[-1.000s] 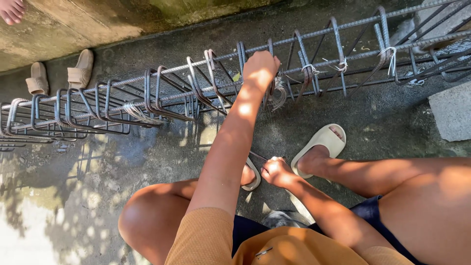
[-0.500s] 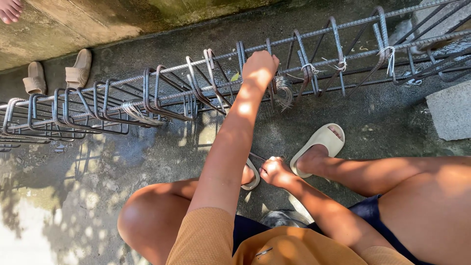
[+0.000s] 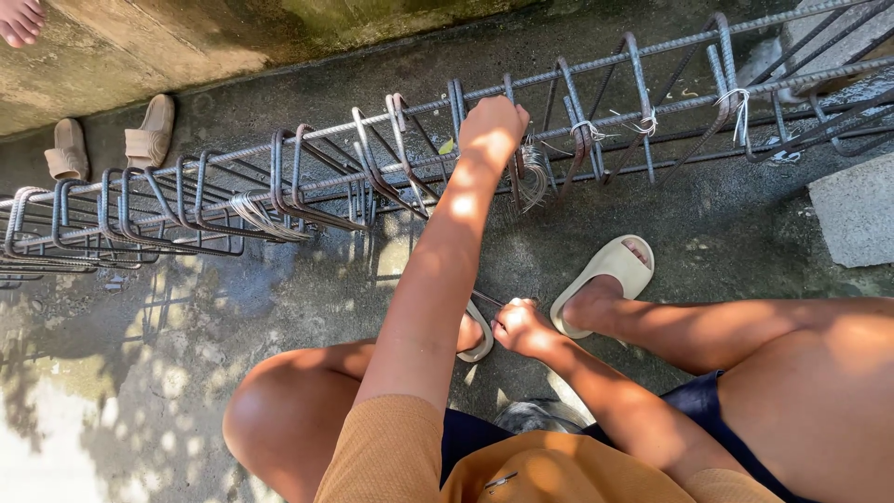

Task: Tying rebar intersections with wire using a manual twisting tool

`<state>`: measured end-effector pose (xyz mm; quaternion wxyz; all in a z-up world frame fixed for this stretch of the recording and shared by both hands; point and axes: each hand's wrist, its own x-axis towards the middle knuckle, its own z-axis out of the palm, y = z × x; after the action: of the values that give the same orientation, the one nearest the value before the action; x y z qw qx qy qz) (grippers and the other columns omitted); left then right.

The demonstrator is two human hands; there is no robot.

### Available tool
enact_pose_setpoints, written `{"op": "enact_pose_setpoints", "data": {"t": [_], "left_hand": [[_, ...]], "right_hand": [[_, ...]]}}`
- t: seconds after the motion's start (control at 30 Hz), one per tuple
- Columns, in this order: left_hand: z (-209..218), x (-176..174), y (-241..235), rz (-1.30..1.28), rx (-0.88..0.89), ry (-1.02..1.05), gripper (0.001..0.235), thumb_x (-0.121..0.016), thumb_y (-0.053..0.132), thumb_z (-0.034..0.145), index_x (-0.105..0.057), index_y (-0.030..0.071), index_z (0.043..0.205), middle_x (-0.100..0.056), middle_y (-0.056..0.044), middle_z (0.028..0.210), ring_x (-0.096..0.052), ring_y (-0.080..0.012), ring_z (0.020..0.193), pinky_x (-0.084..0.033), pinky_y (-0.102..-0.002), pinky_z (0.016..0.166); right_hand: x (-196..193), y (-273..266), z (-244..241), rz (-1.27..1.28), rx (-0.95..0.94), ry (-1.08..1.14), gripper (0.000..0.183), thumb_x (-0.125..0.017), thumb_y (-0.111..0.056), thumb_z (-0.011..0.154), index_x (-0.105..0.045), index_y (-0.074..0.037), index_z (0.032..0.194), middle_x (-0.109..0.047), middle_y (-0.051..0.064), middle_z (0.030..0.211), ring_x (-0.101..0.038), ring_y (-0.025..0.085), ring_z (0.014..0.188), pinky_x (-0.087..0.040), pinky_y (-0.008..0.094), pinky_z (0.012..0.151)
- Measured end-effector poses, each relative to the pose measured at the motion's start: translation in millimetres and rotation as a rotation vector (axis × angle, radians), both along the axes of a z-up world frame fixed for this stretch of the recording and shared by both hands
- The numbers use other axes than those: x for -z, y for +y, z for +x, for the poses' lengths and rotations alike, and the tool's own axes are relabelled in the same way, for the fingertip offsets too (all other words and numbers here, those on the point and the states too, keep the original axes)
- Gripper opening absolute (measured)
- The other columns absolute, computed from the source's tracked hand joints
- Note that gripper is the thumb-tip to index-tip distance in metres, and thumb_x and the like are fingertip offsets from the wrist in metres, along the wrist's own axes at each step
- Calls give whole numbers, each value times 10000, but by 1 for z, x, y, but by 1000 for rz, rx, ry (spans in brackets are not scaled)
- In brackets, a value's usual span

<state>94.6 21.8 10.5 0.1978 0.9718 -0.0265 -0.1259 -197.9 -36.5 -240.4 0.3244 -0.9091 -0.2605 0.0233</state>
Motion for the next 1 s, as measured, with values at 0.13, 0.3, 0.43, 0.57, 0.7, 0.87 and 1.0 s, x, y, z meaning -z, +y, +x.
{"op": "enact_pose_setpoints", "data": {"t": [0.13, 0.3, 0.43, 0.57, 0.7, 0.87, 1.0], "left_hand": [[2, 3, 3, -12, 18, 2, 452, -441, 301, 959, -773, 30, 814, -743, -169, 767, -773, -366, 795, -634, -494, 750], [5, 3, 4, -21, 20, 3, 441, -457, 295, 955, -772, 19, 815, -742, -174, 769, -774, -368, 793, -633, -501, 746], [3, -6, 5, -4, 16, 52, 460, -461, 347, 948, -769, 24, 836, -749, -165, 805, -773, -368, 831, -628, -500, 758], [-9, -31, 9, 19, 17, 47, 630, -489, 534, 1044, -689, 17, 743, -707, -110, 743, -649, -246, 580, -574, -416, 680], [-27, -78, 48, -158, -9, -28, 692, -440, 575, 1018, -622, 36, 623, -632, -114, 588, -518, -195, 416, -570, -379, 505], [-35, -89, 147, -79, -37, -166, 344, -618, 325, 963, -724, 20, 843, -726, -102, 732, -632, -262, 608, -540, -435, 661], [-53, -67, 247, -45, -30, -276, 322, -659, 330, 929, -714, 58, 765, -701, -104, 693, -631, -334, 614, -515, -452, 646]], "right_hand": [[0, 1, -3, 16, 14, -39, 316, -606, -407, 878, -671, -170, 679, -677, 50, 687, -692, 274, 781, -534, 403, 772], [-2, 0, -1, 11, 9, -36, 323, -593, -399, 881, -655, -169, 663, -671, 52, 674, -691, 274, 772, -529, 410, 765], [1, 2, 0, -10, 16, -33, 350, -590, -432, 876, -645, -168, 652, -660, 39, 676, -686, 267, 778, -532, 402, 775], [-47, 2, -1, 180, 39, -73, 228, -619, -167, 831, -688, -61, 642, -700, 100, 717, -606, 335, 674, -476, 416, 739], [-64, -2, 16, 107, 11, 14, 259, -613, -214, 828, -723, -30, 684, -737, 133, 784, -631, 380, 689, -520, 456, 709], [-117, -41, 52, 19, -236, 32, 201, -662, -212, 815, -670, -69, 674, -708, 92, 709, -640, 330, 630, -539, 441, 611], [-165, -81, 77, -132, -409, 121, 226, -612, -249, 840, -662, -88, 690, -729, 61, 750, -678, 306, 724, -537, 441, 755]]}}
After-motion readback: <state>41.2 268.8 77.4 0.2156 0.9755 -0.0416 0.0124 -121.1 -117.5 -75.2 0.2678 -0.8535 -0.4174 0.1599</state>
